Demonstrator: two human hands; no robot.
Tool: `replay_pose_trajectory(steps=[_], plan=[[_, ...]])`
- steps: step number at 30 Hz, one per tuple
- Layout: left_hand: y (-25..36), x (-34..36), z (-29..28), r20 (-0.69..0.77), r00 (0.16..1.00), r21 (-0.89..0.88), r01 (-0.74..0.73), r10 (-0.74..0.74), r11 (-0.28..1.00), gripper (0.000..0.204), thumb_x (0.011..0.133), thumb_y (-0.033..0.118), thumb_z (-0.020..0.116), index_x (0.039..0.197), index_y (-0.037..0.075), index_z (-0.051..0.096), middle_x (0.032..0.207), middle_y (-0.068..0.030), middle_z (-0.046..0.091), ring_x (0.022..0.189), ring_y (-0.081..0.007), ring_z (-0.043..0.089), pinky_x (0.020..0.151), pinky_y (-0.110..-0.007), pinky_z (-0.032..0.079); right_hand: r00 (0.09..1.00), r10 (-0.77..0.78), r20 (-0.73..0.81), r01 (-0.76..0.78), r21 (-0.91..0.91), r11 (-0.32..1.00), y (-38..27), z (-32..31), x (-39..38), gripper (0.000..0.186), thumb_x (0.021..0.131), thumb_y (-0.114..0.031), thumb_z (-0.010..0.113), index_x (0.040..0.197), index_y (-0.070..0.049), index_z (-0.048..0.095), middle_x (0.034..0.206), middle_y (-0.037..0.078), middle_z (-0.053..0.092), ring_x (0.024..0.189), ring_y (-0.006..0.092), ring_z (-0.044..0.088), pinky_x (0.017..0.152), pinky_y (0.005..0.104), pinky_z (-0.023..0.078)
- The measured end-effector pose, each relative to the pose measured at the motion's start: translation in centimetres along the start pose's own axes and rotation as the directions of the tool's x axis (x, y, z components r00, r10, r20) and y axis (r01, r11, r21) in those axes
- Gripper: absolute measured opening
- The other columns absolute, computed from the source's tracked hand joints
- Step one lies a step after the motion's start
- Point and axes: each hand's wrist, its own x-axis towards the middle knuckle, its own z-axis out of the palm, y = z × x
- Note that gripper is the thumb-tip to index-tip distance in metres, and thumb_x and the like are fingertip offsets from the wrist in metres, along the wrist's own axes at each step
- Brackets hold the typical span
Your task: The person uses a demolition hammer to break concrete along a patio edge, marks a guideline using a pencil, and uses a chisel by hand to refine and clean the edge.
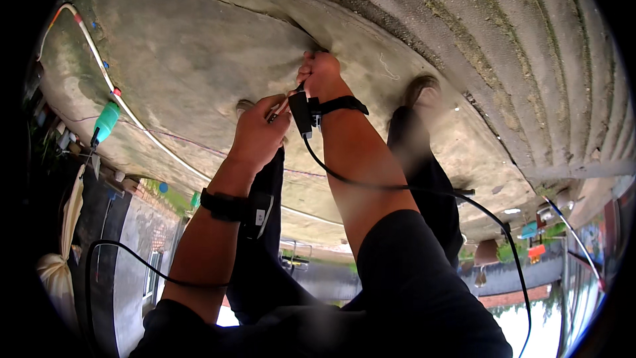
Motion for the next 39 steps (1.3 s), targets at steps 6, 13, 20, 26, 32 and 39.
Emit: replay_pose_trajectory(steps=[6, 13, 20, 26, 32, 39], plan=[[0.8, -0.4, 0.0, -0.042, 0.981, 0.024, -0.19, 0.19, 0.982, 0.041, 0.085, 0.012, 0.06, 0.127, 0.01, 0.059, 0.095, -0.0162, 0.064, 0.076, -0.0295, 0.064, 0.067, -0.039, 0.052, 1.0, -0.007, -0.022, 0.007, -0.004, 1.0, -0.7, 0.0, 0.3, 0.032, 0.102, -0.029, 0.033, 0.085, -0.009, 0.052, 0.061, -0.005, 0.037, 0.048, 0.0096, 0.033, 0.045, 0.0262, 0.027], [0.4, -0.4, 0.4, -0.023, 0.902, 0.549, -0.349, 0.431, 0.759, 0.043, 0.081, 0.013, 0.064, 0.124, 0.009, 0.06, 0.092, -0.0165, 0.062, 0.078, -0.0341, 0.064, 0.07, -0.041, 0.052, 1.0, -0.028, -0.01, 0.028, -0.022, 0.999, -0.3, -0.6, -0.1, 0.034, 0.103, -0.032, 0.032, 0.086, -0.011, 0.053, 0.06, -0.006, 0.036, 0.048, 0.0086, 0.032, 0.045, 0.0256, 0.027], [1.7, -1.0, 0.0, 0.268, 0.935, -0.678, 0.356, -0.234, 0.643, 0.029, 0.087, 0.014, 0.06, 0.114, 0.004, 0.061, 0.086, -0.0034, 0.058, 0.062, -0.0117, 0.054, 0.045, -0.023, 0.037, 1.0, -0.01, -0.006, 0.01, 0.006, 1.0, -0.7, -0.2, 0.3, 0.028, 0.102, -0.028, 0.033, 0.087, -0.011, 0.051, 0.062, -0.004, 0.037, 0.047, 0.0094, 0.034, 0.045, 0.0258, 0.027], [0.5, -0.2, 0.2, 0.05, 0.83, 0.752, -0.398, 0.556, 0.525, 0.039, 0.088, 0.018, 0.062, 0.122, 0.0, 0.058, 0.084, -0.0027, 0.058, 0.063, -0.012, 0.055, 0.051, -0.027, 0.046, 1.0, 0.022, -0.008, -0.022, 0.007, 1.0, -0.8, 0.0, 0.0, 0.03, 0.102, -0.029, 0.034, 0.084, -0.011, 0.051, 0.061, -0.005, 0.038, 0.048, 0.0094, 0.034, 0.046, 0.0254, 0.027], [1.4, -0.6, -0.5, 0.247, 0.939, -0.646, 0.345, -0.242, 0.681, 0.033, 0.087, 0.016, 0.06, 0.118, 0.003, 0.061, 0.084, -0.0007, 0.058, 0.061, -0.0078, 0.05, 0.045, -0.02, 0.034, 0.999, -0.002, -0.047, 0.003, 0.022, 1.0, -0.4, -0.2, 0.2, 0.031, 0.102, -0.028, 0.033, 0.083, -0.011, 0.051, 0.058, -0.005, 0.036, 0.047, 0.0088, 0.031, 0.046, 0.0256, 0.026], [1.1, 0.2, -0.3, 0.029, 0.831, 0.739, -0.392, 0.555, 0.549, 0.035, 0.087, 0.02, 0.063, 0.113, -0.003, 0.059, 0.083, -0.0095, 0.06, 0.067, -0.0158, 0.06, 0.055, -0.033, 0.05, 0.999, -0.022, 0.036, 0.02, 0.066, 0.998, -0.9, -0.2, 0.9, 0.03, 0.102, -0.028, 0.033, 0.085, -0.011, 0.05, 0.058, -0.005, 0.036, 0.046, 0.0097, 0.033, 0.044, 0.0258, 0.027]])
